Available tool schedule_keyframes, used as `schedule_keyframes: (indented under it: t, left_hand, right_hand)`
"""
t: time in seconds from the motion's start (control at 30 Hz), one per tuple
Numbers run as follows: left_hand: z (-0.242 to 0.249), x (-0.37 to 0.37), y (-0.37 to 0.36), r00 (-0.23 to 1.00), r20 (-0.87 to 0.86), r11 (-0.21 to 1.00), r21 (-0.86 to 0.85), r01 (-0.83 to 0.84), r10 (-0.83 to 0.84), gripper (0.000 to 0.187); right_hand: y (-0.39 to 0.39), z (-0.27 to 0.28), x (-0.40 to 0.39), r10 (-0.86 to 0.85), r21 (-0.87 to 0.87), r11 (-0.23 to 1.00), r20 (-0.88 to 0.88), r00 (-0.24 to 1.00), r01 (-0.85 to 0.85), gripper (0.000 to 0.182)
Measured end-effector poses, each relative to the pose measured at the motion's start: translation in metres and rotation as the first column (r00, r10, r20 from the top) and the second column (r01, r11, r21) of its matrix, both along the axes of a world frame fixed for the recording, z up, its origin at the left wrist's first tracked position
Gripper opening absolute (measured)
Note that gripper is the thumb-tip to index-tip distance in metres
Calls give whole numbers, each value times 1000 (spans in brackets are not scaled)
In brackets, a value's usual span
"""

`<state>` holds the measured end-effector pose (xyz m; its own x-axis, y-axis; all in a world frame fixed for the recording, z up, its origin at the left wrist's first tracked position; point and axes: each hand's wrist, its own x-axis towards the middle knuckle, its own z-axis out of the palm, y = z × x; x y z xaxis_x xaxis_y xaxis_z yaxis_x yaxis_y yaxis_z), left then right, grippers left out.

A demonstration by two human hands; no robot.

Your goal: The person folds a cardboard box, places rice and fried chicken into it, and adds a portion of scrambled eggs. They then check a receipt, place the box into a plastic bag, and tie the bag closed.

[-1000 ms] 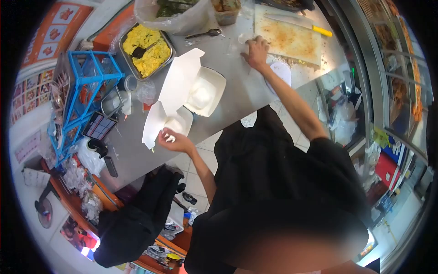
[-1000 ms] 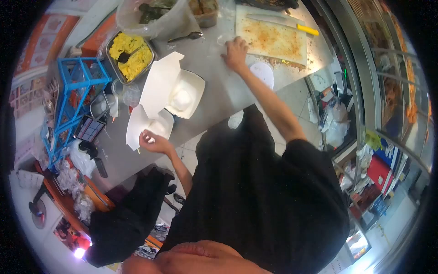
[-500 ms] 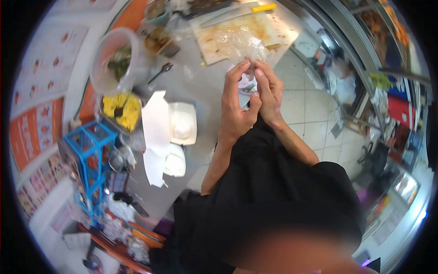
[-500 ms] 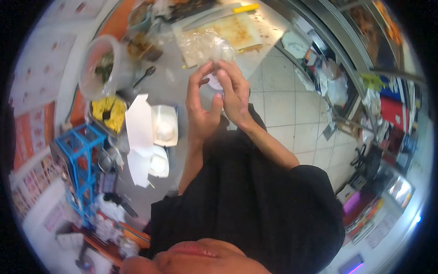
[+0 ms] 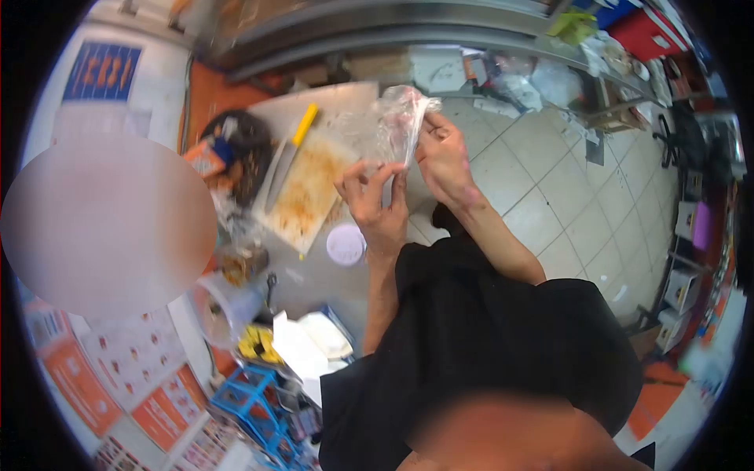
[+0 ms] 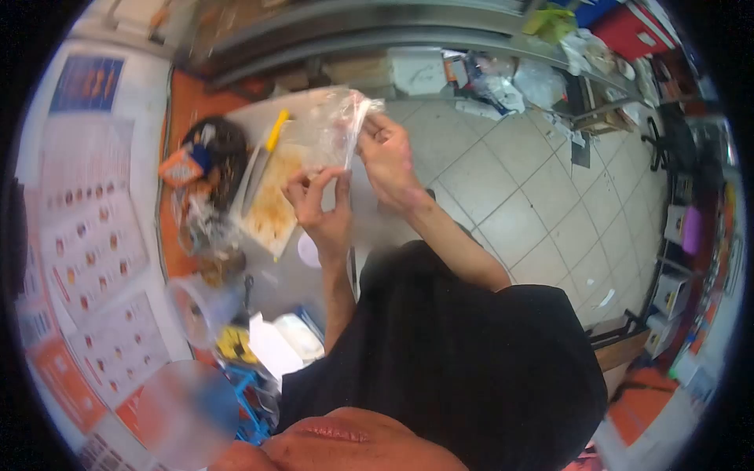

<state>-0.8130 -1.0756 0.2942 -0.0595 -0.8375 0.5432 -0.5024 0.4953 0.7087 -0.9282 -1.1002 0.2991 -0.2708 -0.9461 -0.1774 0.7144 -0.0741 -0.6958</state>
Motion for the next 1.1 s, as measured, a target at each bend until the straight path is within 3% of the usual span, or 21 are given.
schedule_keyframes:
  t: [0.03, 0.13, 0.27, 0.3, 0.33, 0.37, 0.43, 0.47, 0.53, 0.57, 0.63, 0.7, 0.83, 0.9, 0.97, 1.0, 1.03, 1.1]
  left_hand:
    - [-6, -16, -7, 999, 47, 999, 22, 24, -25, 21]
    - [-22, -70, -33, 990, -40, 989, 63, 135, -133, 20]
    - [2, -131, -60, 973, -176, 980, 106, 171, -151, 25]
    - [3, -143, -66, 969, -174, 977, 92, 193, -175, 25]
    - [3, -154, -73, 949, -215, 961, 104, 257, -231, 24]
    - [2, -165, -82, 923, -256, 940, 109, 322, -286, 23]
    - [-3, -193, -100, 914, -297, 938, 121, 324, -277, 15]
    - [-3, -203, -107, 916, -270, 926, 153, 346, -298, 14]
    - [-8, -230, -124, 905, -244, 906, 159, 391, -348, 14]
    - [-14, -242, -129, 879, -212, 879, 133, 458, -426, 15]
    - [-20, -269, -140, 840, -180, 841, 93, 532, -512, 17]
    - [-22, -289, -151, 820, -155, 776, 267, 572, -551, 18]
    - [-23, -326, -189, 721, -95, 686, 243, 686, -687, 22]
    - [-28, -346, -206, 662, -136, 616, 268, 741, -737, 22]
    - [-20, -368, -220, 645, -188, 602, 239, 762, -741, 22]
    - [-20, -379, -228, 647, -284, 587, 273, 762, -707, 24]
    - [-20, -385, -237, 646, -281, 580, 287, 762, -710, 24]
    - [-18, -398, -258, 704, -202, 658, 253, 709, -681, 24]
  right_hand:
    - [-8, -1, -22, -43, -20, 999, -1, 999, 42, 30]
    - [-25, -7, -81, 52, -184, 983, 353, 934, 15, 38]
    - [-31, -1, -116, 7, -195, 977, 441, 897, 88, 43]
    - [-36, -12, -118, -144, -188, 967, 152, 978, 172, 46]
    - [-42, -17, -121, -292, -205, 944, -150, 945, 260, 49]
    - [-44, -19, -128, -320, -228, 932, -148, 936, 282, 49]
    - [-49, -18, -151, -323, -117, 941, -583, 745, 316, 36]
    - [-54, -24, -162, -360, -151, 929, -581, 731, 337, 36]
    - [-66, -35, -193, -505, -107, 862, -106, 857, 495, 29]
    - [-71, -37, -209, -522, -123, 851, -103, 846, 510, 29]
    - [-83, -35, -239, -526, 63, 851, 94, 845, 522, 19]
    - [-93, -40, -258, -547, 75, 837, 99, 831, 542, 16]
    - [-115, -43, -315, -588, 8, 805, 139, 797, 593, 18]
    - [-128, -37, -325, -563, 101, 826, 147, 813, 554, 26]
    - [-144, -34, -330, -668, 167, 718, -106, 736, 676, 28]
    - [-151, -26, -328, -705, 144, 687, -105, 702, 712, 26]
    - [-156, -23, -325, -709, 158, 682, -101, 698, 715, 26]
    - [-163, -19, -327, -677, 52, 677, -345, 650, 734, 22]
